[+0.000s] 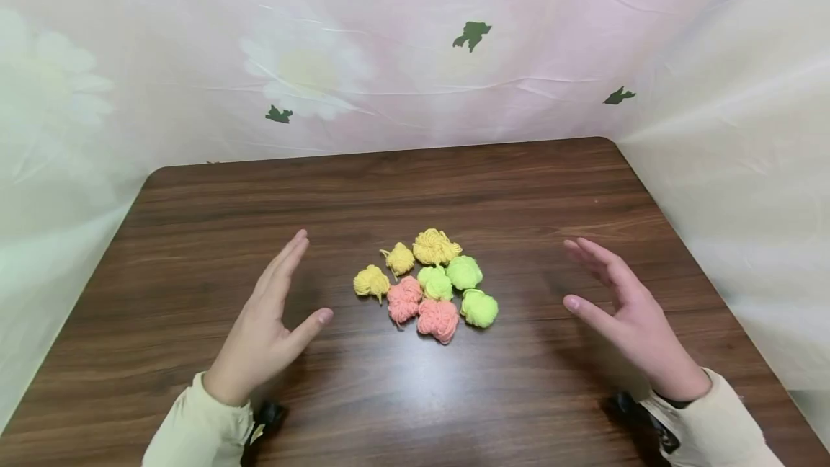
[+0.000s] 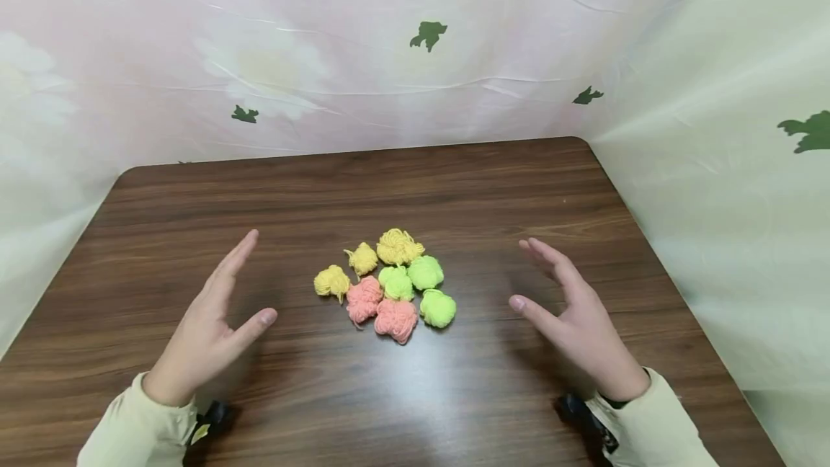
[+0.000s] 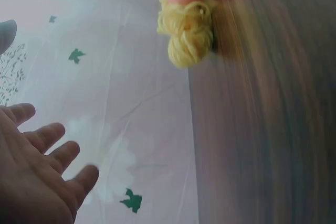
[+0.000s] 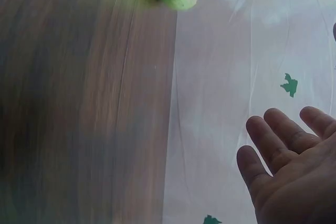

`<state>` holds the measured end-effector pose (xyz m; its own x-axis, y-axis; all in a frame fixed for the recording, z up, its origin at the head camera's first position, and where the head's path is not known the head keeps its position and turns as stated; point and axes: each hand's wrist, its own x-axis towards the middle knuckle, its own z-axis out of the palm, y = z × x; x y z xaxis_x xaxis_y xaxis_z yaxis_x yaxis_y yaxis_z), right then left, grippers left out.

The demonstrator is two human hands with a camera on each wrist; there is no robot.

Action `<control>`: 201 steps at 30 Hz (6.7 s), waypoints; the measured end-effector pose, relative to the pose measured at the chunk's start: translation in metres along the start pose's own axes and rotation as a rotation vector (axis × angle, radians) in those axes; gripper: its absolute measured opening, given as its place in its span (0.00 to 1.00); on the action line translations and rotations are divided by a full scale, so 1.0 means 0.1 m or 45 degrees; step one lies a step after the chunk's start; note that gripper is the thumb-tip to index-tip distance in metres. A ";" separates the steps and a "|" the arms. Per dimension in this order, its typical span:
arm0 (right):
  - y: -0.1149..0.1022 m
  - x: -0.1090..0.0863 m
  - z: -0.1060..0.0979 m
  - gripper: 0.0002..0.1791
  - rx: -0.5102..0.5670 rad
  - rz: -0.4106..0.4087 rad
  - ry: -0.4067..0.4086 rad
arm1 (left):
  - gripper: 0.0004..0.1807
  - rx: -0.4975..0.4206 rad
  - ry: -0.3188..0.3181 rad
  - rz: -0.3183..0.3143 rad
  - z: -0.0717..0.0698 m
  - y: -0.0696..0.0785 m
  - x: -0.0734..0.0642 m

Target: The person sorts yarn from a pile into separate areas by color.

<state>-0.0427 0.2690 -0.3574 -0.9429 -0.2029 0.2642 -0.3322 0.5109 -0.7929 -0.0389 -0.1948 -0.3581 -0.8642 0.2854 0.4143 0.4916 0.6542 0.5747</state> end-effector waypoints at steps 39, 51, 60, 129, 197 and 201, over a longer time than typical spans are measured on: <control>0.00 0.19 0.56 0.26 0.214 -0.047 -0.173 | 0.38 -0.600 -0.220 -0.002 0.47 0.08 0.15; 0.08 0.24 0.67 0.21 0.268 0.097 -0.267 | 0.33 -0.808 -0.331 -0.116 0.67 0.11 0.20; 0.17 0.23 0.70 0.21 0.479 0.200 -0.349 | 0.35 -0.628 -0.434 -0.168 0.76 0.09 0.23; 0.16 0.35 0.73 0.27 0.212 0.220 -0.481 | 0.30 -0.430 -0.433 -0.088 1.00 -0.08 0.17; 0.97 1.03 0.29 0.20 0.336 0.253 0.258 | 0.28 -0.465 -0.449 -0.135 1.01 -0.10 0.16; 1.07 1.08 0.24 0.22 0.259 0.280 0.306 | 0.28 -0.475 -0.451 -0.136 1.01 -0.10 0.16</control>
<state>-0.1798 0.2815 -0.4263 -0.9782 0.1073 0.1781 -0.1323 0.3396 -0.9312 -0.0688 -0.1260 -0.4282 -0.8631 0.4922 0.1127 0.3477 0.4174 0.8395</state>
